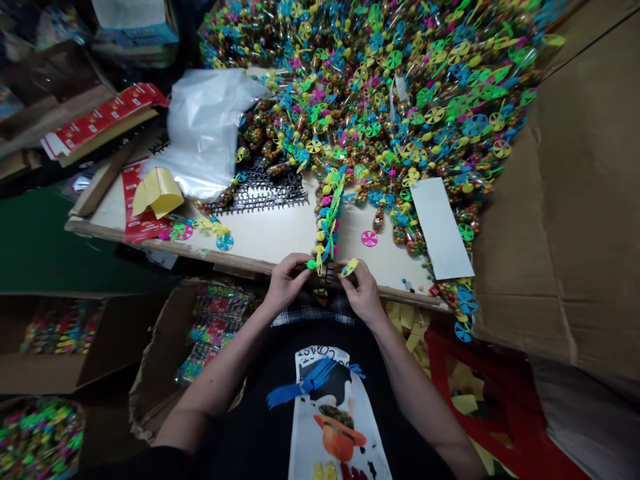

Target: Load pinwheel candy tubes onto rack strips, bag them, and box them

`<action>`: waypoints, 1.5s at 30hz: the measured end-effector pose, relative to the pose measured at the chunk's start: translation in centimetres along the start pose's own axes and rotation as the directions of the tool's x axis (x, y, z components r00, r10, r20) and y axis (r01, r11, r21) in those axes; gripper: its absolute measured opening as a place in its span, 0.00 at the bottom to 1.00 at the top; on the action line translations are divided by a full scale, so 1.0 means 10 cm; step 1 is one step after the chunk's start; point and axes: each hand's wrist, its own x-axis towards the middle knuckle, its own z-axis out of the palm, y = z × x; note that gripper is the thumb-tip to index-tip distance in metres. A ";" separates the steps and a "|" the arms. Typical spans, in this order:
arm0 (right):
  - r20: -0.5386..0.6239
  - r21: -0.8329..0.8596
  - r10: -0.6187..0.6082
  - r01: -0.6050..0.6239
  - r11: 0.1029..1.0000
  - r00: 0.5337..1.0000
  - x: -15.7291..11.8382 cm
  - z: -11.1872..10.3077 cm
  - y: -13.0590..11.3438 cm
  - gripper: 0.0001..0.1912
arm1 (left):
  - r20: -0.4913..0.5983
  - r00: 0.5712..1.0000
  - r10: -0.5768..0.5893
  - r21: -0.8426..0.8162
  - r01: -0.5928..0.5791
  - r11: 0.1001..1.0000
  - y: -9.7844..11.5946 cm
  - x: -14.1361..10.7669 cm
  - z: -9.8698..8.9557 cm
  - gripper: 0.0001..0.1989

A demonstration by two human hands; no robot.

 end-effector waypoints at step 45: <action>-0.091 -0.086 -0.053 0.045 0.995 0.994 0.16 -0.13 -0.02 0.06 | 0.031 0.998 -0.053 -0.007 0.054 0.999 0.11 0.04 0.15 0.08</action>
